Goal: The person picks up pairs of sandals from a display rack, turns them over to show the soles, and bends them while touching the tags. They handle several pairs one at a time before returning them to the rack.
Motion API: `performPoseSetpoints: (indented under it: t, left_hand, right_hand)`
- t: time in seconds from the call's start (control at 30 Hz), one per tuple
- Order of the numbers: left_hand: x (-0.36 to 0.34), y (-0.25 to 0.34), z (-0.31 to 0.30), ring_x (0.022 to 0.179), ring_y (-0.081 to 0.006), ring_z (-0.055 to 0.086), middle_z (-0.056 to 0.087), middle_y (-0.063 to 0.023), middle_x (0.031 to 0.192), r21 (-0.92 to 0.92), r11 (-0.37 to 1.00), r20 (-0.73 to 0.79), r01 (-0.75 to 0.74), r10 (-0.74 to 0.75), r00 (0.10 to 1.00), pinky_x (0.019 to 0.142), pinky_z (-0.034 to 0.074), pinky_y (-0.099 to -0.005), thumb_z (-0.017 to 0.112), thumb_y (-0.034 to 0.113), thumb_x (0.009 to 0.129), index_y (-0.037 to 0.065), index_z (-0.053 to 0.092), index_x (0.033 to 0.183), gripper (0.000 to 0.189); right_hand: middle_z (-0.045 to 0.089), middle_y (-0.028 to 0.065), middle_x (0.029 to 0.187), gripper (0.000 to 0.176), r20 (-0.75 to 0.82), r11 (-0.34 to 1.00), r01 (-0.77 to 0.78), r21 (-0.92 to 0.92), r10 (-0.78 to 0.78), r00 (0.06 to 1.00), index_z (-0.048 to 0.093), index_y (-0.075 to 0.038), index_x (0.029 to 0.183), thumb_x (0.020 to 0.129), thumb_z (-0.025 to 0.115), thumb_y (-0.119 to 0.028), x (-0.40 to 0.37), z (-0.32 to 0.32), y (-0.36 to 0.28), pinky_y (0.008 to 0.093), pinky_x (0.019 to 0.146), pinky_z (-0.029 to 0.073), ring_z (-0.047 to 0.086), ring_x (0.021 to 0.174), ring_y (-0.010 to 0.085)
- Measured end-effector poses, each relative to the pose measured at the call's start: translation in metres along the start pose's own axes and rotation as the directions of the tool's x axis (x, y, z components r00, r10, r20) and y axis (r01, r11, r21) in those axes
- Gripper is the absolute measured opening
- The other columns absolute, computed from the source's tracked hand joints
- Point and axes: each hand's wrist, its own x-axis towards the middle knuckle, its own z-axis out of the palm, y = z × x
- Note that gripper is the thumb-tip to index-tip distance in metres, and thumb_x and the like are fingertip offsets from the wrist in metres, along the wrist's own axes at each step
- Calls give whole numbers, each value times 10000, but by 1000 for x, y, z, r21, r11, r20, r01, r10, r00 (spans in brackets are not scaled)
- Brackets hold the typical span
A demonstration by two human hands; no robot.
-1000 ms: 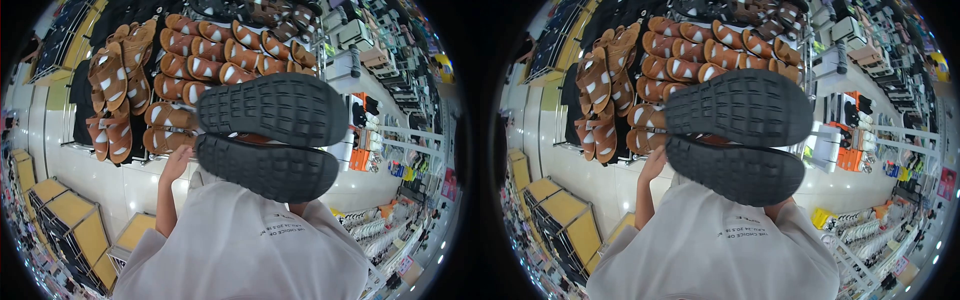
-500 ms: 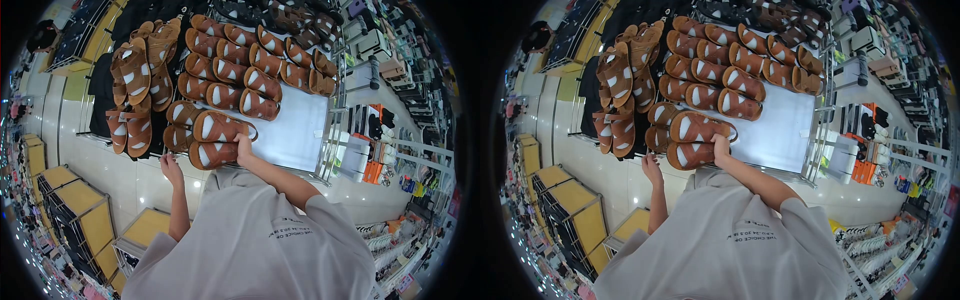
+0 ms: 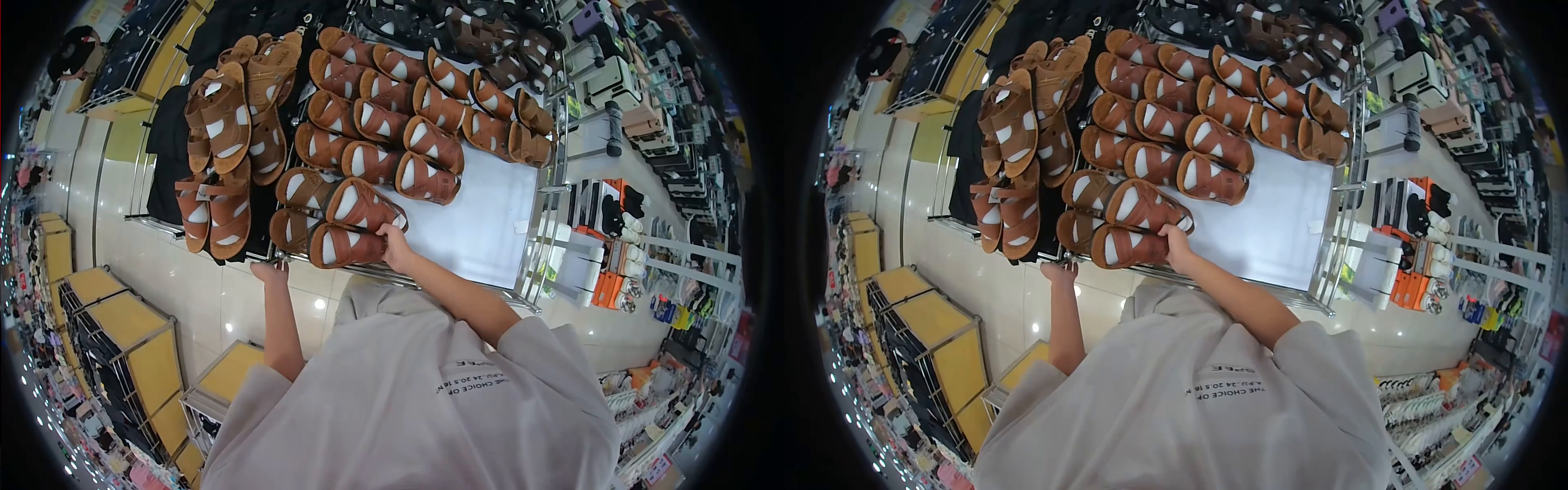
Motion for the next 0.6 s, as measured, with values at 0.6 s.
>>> performPoseSetpoints:
  t: [0.6]
  left_hand:
    - [80, 17, 5, 1116, -261, 585, 622, -110, 1202, -26, 999, -206, -34, 28, 978, 909, 463, -403, 469, 255, 898, 108, 637, 1151, 337]
  right_hand:
    - [583, 61, 1032, 349, 138, 969, 85, -232, -54, 989, 454, -114, 1121, 812, 611, -159, -52, -24, -34, 320, 777, 473, 589, 915, 168]
